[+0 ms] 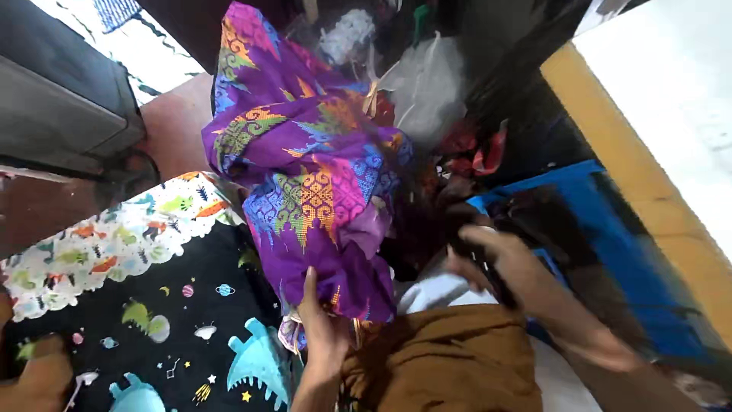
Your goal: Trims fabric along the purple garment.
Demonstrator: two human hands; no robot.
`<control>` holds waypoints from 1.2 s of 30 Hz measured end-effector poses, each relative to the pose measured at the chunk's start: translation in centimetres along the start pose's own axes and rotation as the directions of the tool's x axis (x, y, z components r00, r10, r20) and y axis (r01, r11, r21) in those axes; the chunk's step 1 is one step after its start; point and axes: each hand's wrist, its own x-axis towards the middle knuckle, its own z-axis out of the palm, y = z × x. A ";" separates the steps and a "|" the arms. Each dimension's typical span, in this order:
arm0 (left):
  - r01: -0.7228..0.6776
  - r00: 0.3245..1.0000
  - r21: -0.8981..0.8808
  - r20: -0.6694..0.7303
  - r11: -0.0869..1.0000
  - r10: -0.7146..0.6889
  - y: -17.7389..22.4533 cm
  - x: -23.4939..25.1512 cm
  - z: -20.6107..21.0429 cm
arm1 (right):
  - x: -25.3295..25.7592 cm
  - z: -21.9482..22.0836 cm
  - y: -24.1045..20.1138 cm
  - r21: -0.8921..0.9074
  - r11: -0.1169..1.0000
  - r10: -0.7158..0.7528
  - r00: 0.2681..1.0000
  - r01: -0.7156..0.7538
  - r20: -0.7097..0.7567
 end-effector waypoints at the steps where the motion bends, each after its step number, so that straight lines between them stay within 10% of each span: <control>1: 0.017 1.000 0.035 0.021 0.999 -0.018 0.2 0.1 0.0 | -2.3 0.5 0.8 0.053 0.998 0.037 0.996 -0.041 0.086; 12: 0.067 0.993 0.044 0.095 0.997 -0.071 -0.3 0.8 -1.1 | -10.7 3.0 3.9 0.192 0.843 0.338 0.772 -0.503 0.539; 36: 0.046 0.999 0.095 0.025 0.994 -0.048 1.0 1.2 -2.1 | -4.9 0.2 5.2 -0.020 0.970 0.211 0.794 -0.243 0.570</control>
